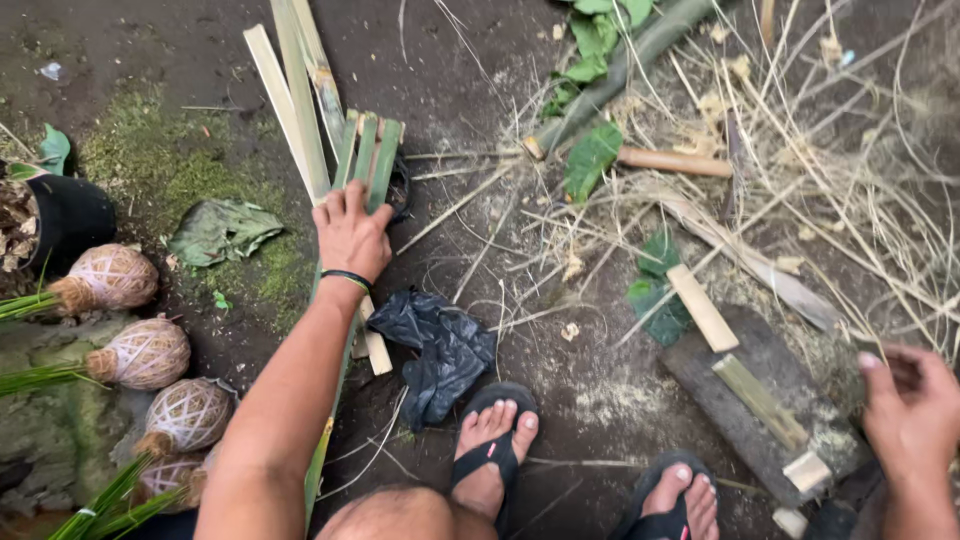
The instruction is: The person fits small bamboo slats together to form a structure and taps them with a hammer on a wooden block.
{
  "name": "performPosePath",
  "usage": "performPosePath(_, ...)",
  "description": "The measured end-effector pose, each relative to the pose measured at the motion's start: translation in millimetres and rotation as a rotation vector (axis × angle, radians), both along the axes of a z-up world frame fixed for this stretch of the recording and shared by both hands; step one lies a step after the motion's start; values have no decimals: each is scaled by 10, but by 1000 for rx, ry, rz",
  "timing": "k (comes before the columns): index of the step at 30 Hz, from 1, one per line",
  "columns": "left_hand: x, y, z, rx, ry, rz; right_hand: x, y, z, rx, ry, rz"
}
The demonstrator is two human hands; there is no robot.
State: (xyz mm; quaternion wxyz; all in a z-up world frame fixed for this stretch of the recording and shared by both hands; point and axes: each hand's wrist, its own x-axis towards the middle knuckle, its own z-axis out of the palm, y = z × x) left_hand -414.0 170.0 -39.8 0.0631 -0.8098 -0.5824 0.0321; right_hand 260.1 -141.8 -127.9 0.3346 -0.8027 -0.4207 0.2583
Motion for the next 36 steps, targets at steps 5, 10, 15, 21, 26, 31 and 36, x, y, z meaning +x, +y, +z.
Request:
performPosePath(5, -101, 98, -67, 203, 10, 83, -72, -280, -91, 59, 128, -88)
performPosePath(10, -87, 236, -53, 101, -100, 77, -142, -413, -60, 21, 147, -98)
performPosePath(15, 227, 302, -295, -30, -83, 36, -187, -365, -33, 26, 220, -110)
performPosePath(21, 503, 332, -538, 48, -69, 86, -235, -387, 21, 36, 183, -83)
performPosePath(26, 909, 95, -593, -36, -416, -27, -324, -589, 94, 24, 99, -102)
performPosePath(31, 1042, -75, -652, -157, -620, -178, -376, -648, 152, 5, 13, -117)
performPosePath(36, 713, 29, -662, -136, -778, 64, -435, -751, 206, 22, -62, -106)
